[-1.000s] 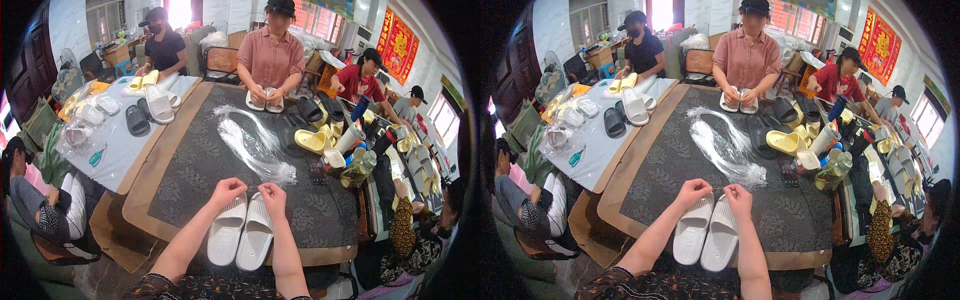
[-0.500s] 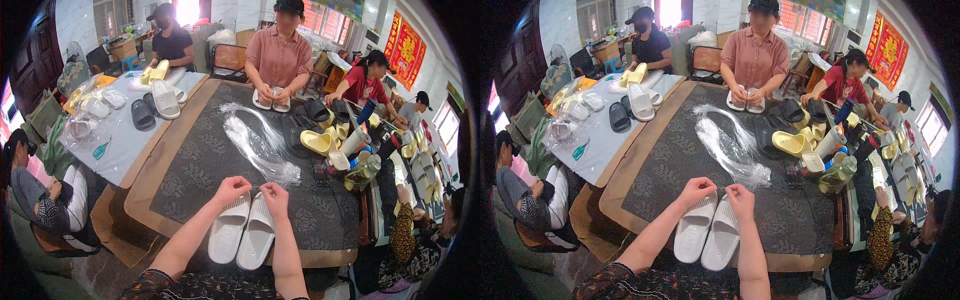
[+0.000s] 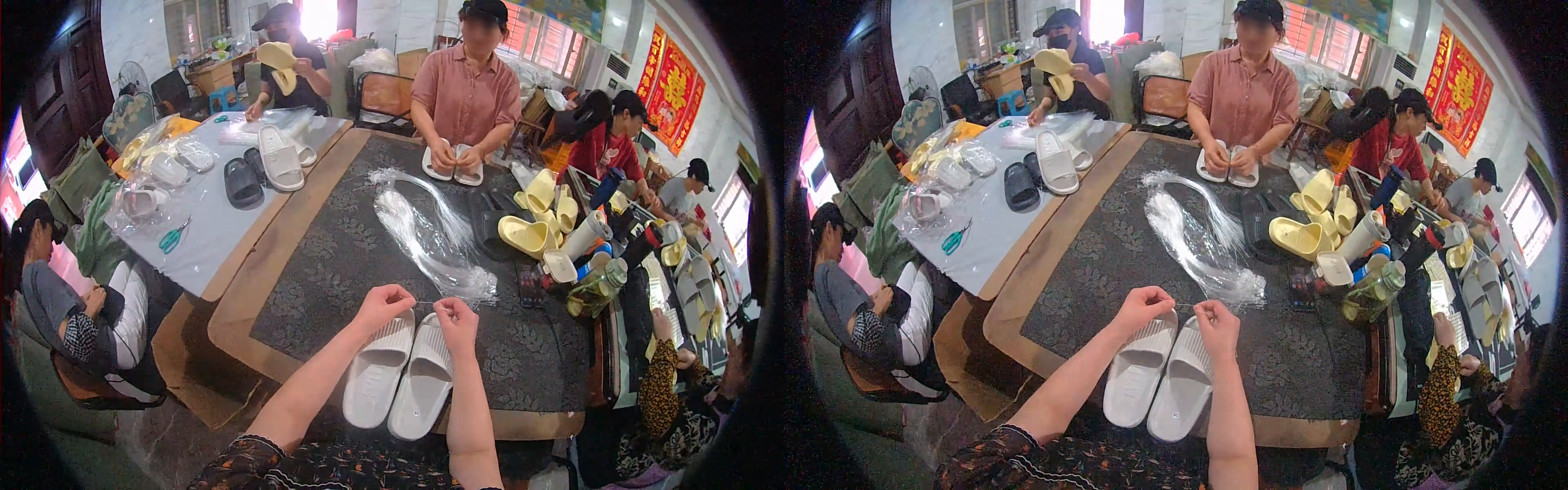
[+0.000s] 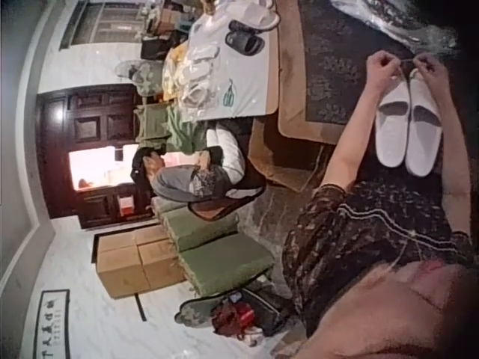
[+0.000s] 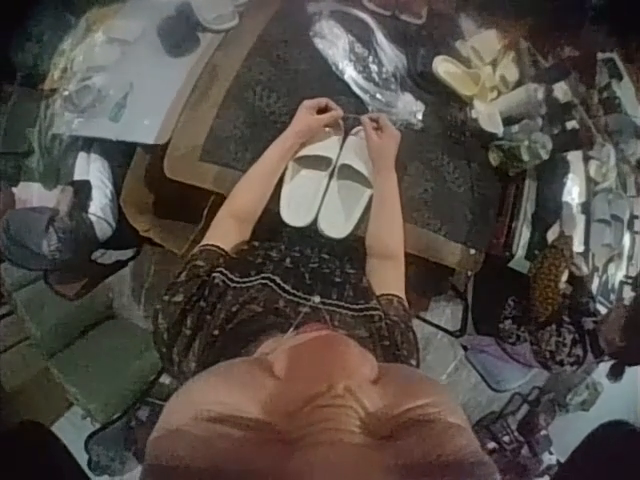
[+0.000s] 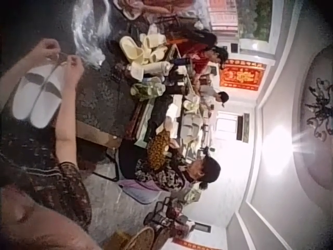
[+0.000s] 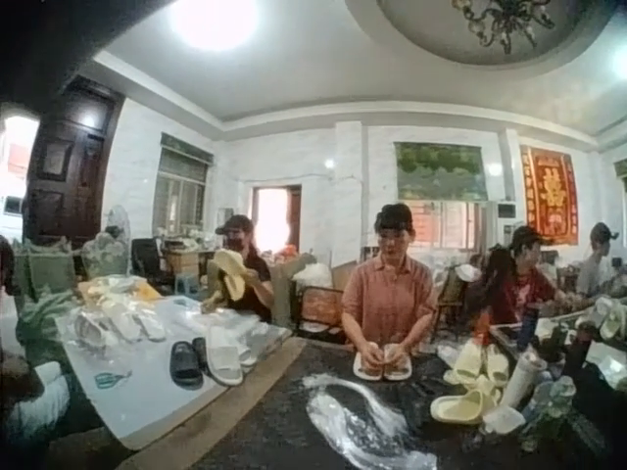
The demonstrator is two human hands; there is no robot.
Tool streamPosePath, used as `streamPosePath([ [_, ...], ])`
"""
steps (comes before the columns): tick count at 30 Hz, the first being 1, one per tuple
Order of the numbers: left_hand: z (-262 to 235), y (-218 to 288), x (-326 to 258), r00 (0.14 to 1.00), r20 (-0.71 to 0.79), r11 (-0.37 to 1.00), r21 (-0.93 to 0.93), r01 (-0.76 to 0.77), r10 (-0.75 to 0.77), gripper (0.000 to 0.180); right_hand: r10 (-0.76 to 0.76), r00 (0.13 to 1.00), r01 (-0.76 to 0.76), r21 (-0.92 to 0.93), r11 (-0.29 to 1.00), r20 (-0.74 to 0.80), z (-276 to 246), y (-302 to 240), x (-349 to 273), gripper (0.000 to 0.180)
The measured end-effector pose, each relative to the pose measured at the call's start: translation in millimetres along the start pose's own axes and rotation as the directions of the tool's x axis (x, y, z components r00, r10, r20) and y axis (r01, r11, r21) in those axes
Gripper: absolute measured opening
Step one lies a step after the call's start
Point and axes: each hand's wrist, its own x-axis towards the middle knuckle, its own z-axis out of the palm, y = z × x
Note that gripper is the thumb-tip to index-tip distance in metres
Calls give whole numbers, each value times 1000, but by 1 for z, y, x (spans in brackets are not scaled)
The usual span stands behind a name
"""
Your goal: Inspecting and sorting pairs of slippers at a production table.
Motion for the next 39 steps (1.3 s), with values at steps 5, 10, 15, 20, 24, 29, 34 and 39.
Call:
streamPosePath([
  [5, 1, -1, 5, 999, -4, 999, -4, -50, 50, 13, -83, 996, 83, -10, 996, -11, -4, -5, 5, 12],
  [10, -4, -7, 9, 998, -44, 998, -33, -50, 48, 12, -280, 950, 242, -235, 941, -142, -10, -27, -1, 13],
  [15, -4, -10, 8, 995, -18, 995, -24, -102, 101, 15, -125, 979, 138, 68, 988, -164, -16, -50, -19, 13],
  [20, -4, -19, 12, 995, -60, 996, -27, -80, 78, 16, -47, 994, 70, -250, 966, 95, -28, -101, -76, 17],
  [24, -5, -21, 17, 996, -69, 998, -36, -58, 56, 13, 169, 933, 79, -638, 766, 319, -28, -94, -115, 38],
  [29, -5, -21, 21, 997, -55, 990, -133, -56, 50, 13, 151, 946, 80, -660, 747, 286, -2, -75, -118, 50],
  [34, -10, -17, 14, 999, -47, 992, -127, -12, 6, 17, 160, 973, -11, -659, 752, 167, 22, -44, -100, 50],
  [39, -49, -19, 14, 990, 140, 974, -223, 46, -15, 23, 154, 974, -16, -624, 781, 168, 19, -47, -100, 44],
])
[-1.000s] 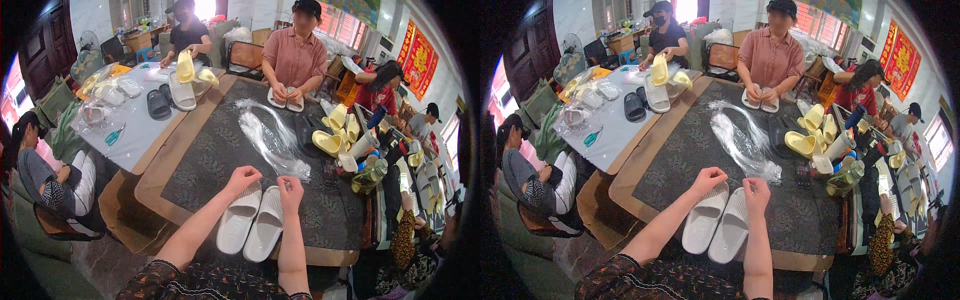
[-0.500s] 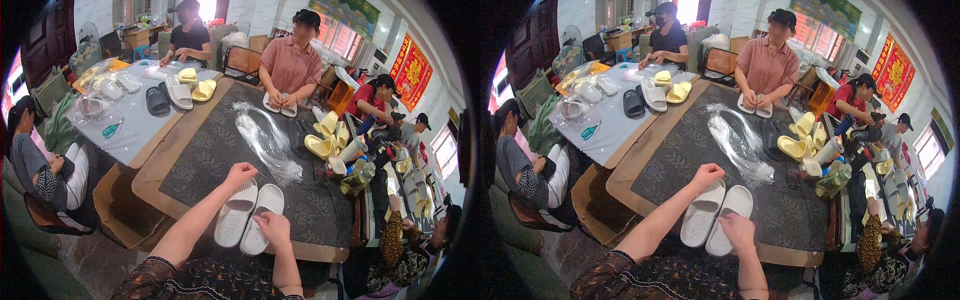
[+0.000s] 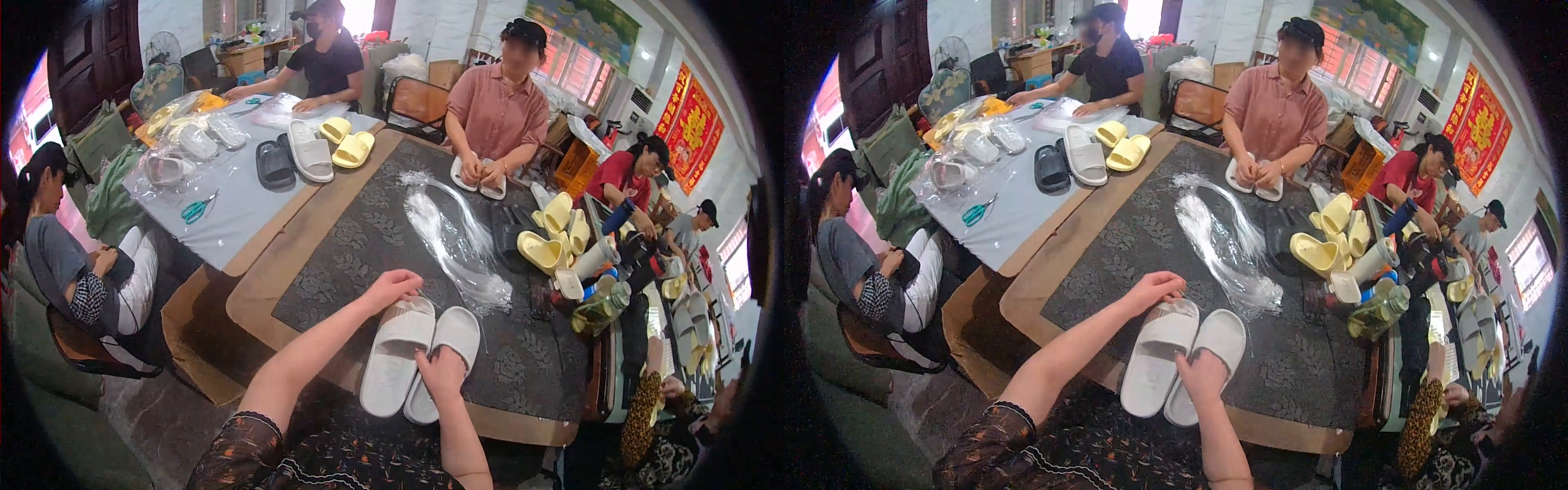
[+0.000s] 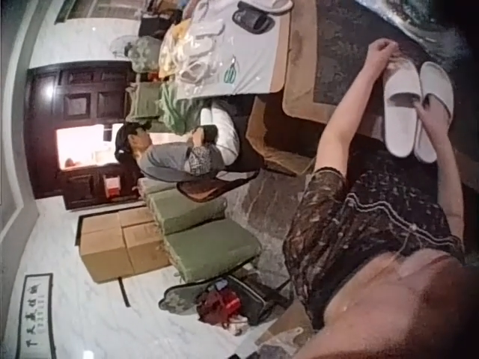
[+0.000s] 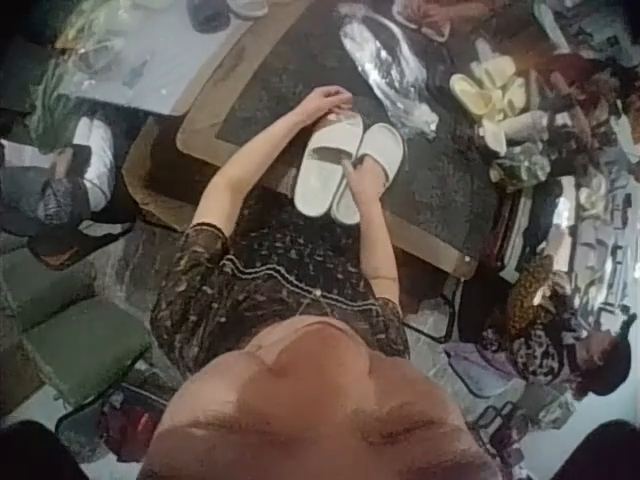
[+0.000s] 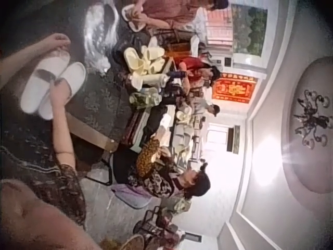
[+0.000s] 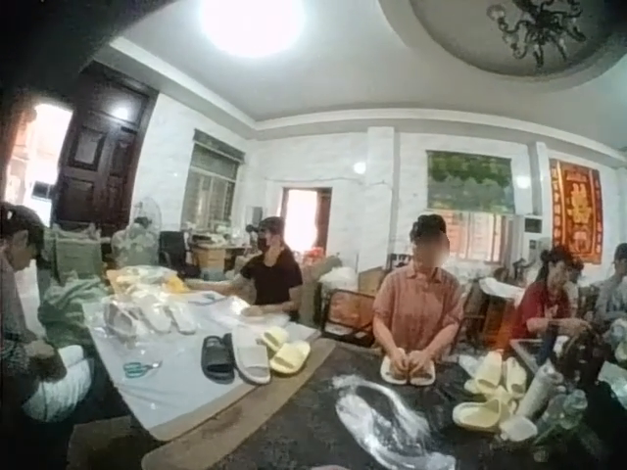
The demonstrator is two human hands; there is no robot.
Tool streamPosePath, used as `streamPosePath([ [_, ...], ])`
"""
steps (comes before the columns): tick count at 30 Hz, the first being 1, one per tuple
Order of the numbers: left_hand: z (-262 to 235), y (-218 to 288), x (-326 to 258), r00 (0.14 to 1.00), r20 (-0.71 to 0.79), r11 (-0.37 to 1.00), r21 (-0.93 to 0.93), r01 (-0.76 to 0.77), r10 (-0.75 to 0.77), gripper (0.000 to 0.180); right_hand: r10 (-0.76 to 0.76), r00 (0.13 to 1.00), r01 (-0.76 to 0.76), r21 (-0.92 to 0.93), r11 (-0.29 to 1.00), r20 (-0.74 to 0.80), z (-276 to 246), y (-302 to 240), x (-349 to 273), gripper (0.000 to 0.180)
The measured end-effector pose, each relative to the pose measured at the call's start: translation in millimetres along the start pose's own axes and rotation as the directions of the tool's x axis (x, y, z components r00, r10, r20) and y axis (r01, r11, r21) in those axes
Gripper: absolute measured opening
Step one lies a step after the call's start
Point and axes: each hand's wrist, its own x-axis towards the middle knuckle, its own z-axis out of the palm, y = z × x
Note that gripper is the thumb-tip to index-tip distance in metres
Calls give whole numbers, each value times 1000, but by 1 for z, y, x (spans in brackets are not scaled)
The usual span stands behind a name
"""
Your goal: Inspecting and sorting pairs of slippers at a production table.
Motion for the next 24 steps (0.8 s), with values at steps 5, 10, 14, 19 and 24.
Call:
streamPosePath([
  [5, -106, 10, 17, 874, -331, 814, 570, -115, 355, 26, 21, 999, -22, 13, 1000, 34, 1, 3, 2, 43],
  [10, -222, 39, 28, 596, -518, 458, 848, 266, 613, 37, 59, 998, -59, -15, 998, 33, 4, 3, 3, 43],
  [14, -328, 65, 25, 484, -459, 168, 831, 530, 745, 51, 31, 998, -33, 30, 999, 61, 11, 6, 4, 39],
  [19, -372, 104, 61, 462, -633, 292, 734, 613, 621, 61, -12, 1000, 10, 57, 998, 29, 12, 12, 4, 27],
  [24, -418, 129, 104, 554, -572, 94, 742, 663, 605, 70, 106, 979, -111, 19, 994, 172, 5, 10, 5, 36],
])
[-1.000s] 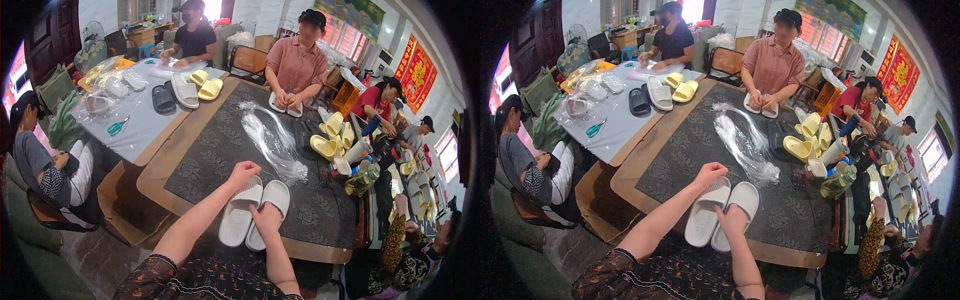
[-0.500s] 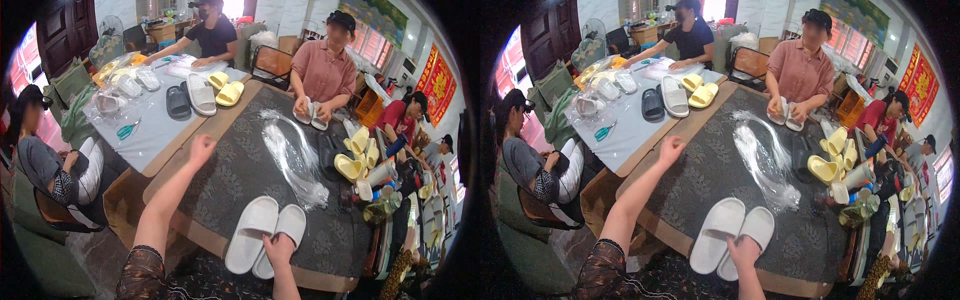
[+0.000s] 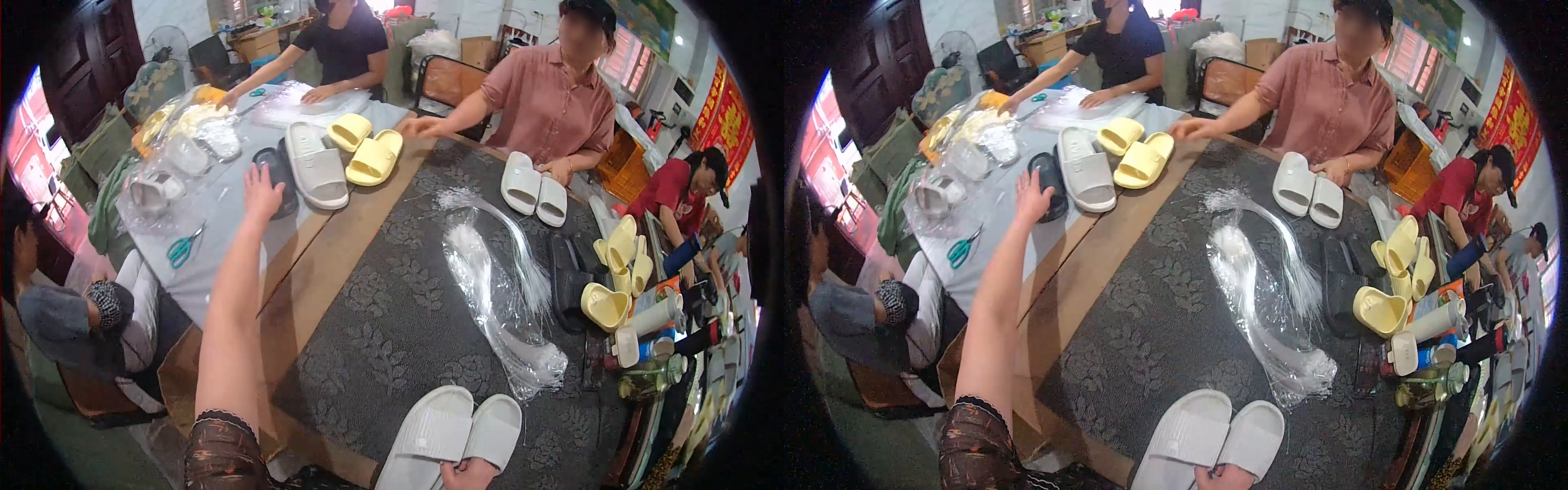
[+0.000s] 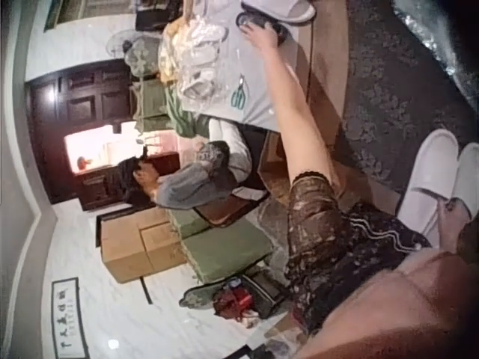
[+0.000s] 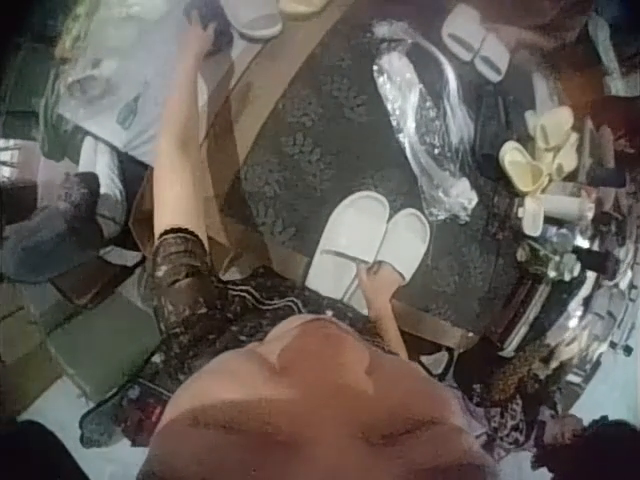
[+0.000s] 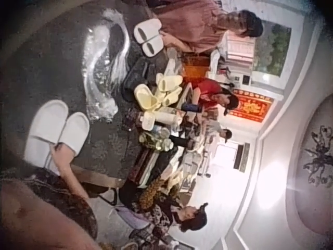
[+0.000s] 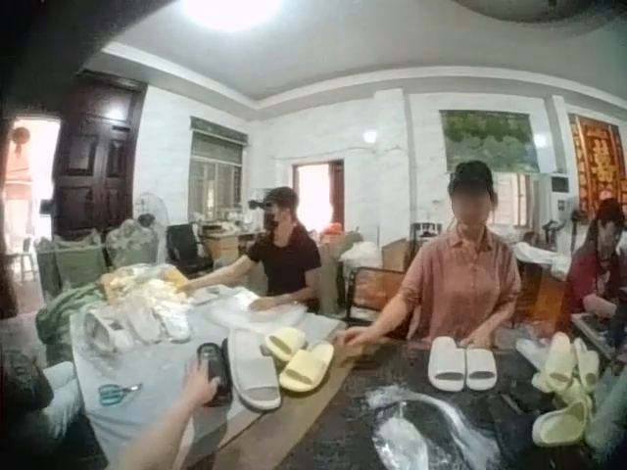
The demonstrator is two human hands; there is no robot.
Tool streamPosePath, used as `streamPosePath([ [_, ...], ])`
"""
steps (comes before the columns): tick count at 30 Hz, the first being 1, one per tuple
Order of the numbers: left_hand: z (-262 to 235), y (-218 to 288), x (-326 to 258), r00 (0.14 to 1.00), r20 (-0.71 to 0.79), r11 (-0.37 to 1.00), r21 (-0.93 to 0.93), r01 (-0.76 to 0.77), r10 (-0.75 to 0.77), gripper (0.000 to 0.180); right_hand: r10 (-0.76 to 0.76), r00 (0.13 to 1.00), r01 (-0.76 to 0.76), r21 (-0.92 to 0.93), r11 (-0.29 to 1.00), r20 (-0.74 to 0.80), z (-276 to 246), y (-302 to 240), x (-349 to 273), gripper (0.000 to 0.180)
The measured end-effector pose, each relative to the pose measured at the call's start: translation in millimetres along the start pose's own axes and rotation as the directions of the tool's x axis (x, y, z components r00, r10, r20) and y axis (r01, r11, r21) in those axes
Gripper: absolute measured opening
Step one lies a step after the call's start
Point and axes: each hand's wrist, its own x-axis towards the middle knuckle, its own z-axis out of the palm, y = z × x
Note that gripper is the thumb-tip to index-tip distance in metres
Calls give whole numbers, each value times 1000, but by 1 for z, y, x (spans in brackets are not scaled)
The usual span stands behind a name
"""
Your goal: Inspecting and sorting pairs of slippers at a production table.
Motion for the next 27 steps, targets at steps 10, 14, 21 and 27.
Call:
streamPosePath([
  [10, -14, 13, 9, 973, 229, 1000, -10, -23, 25, 57, 229, 964, -212, -129, 969, 136, 0, -5, 3, 32],
  [14, -45, -3, -34, 960, 280, 959, -269, 89, -11, 53, 13, 992, -1, 99, 995, -123, 17, 10, 3, 35],
  [21, -110, 38, -160, 805, 551, 558, -748, 358, 221, 49, -42, 994, 46, 41, 998, -100, -1, -3, -6, 37],
  [27, -204, 108, -290, 567, 750, 236, -652, 721, 340, 30, -122, 987, 119, -33, 992, -105, -18, 6, -36, 30],
])
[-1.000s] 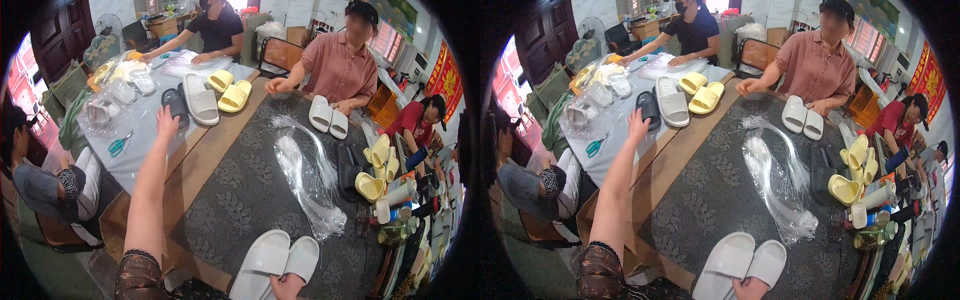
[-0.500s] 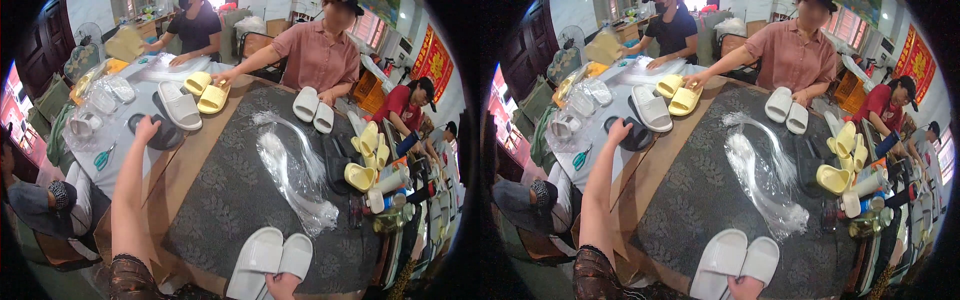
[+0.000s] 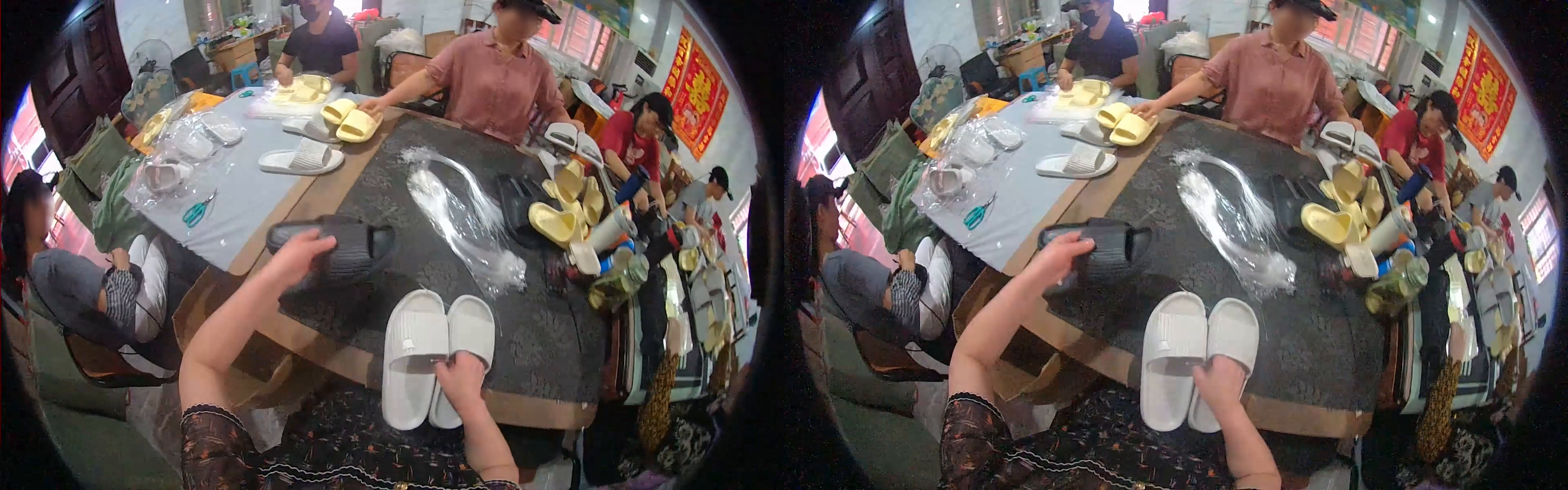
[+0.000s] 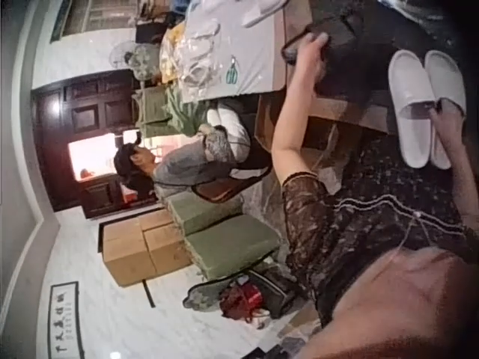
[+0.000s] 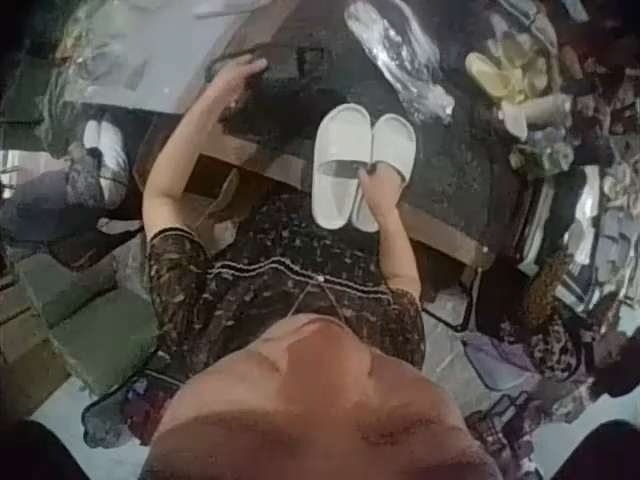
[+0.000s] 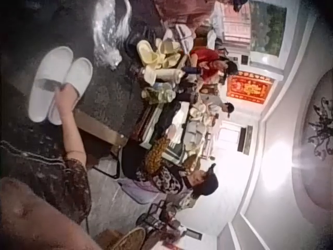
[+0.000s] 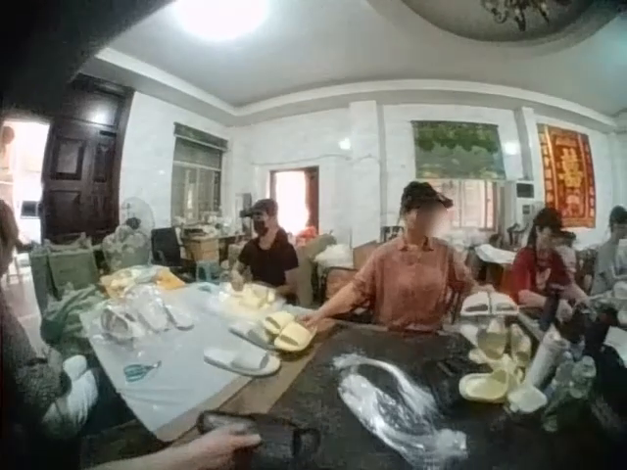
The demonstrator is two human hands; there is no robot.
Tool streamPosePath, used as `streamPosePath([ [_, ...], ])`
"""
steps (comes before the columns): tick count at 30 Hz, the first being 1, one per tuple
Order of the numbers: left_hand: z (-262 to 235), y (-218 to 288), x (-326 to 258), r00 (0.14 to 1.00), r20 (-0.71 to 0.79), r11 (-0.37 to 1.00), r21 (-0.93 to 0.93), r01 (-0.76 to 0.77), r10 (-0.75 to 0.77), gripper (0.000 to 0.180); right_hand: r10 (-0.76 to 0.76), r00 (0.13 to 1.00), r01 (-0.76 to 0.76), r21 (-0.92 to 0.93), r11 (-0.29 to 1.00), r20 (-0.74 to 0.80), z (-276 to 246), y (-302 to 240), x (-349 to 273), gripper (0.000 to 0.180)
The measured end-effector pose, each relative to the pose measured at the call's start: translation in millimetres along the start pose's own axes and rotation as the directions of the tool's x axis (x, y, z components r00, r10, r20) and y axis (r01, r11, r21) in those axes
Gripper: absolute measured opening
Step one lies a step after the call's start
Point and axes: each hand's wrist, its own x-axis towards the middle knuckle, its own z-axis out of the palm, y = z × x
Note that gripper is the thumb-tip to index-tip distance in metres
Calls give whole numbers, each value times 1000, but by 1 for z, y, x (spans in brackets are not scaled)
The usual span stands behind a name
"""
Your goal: Inspecting and sorting pairs of slippers at a production table.
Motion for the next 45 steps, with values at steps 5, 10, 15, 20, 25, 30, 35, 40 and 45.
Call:
streamPosePath([
  [5, 77, -26, -61, 931, 361, 989, -110, 98, -52, 38, 70, 990, -71, 0, 997, -123, -39, 52, -26, 34],
  [10, 118, -31, -85, 815, 562, 750, 599, -281, -143, 58, 212, 941, -237, -68, 969, -266, -96, 123, -32, 35],
  [15, 113, -27, -54, 709, 543, 264, 677, -687, 450, 36, 209, 873, -307, -164, 938, -440, -143, 201, -17, 27],
  [20, 68, -41, -16, 818, 365, 209, 846, -491, 445, 57, 252, 851, -387, -224, 895, -461, -163, 253, 4, 29],
  [25, 50, -56, -7, 869, 355, 202, 876, -439, 346, 69, 411, 678, -635, -204, 745, -610, -167, 214, 1, 36],
  [30, 65, -57, -15, 890, 282, 125, 930, -345, 359, 69, 273, 842, -291, 36, 956, -466, -129, 98, -24, 50],
  [35, 98, -52, -42, 936, 237, 41, 966, -256, 259, 82, 46, 987, -73, 177, 982, 153, -72, 26, -30, 80],
  [40, 119, -73, -69, 958, 232, 62, 968, -245, 168, 85, -185, 948, 203, 43, 978, -258, -22, 17, -16, 71],
  [45, 111, -72, -83, 966, 222, 166, 956, -243, 135, 79, -44, 997, 52, 115, 992, -67, -35, 41, 6, 50],
])
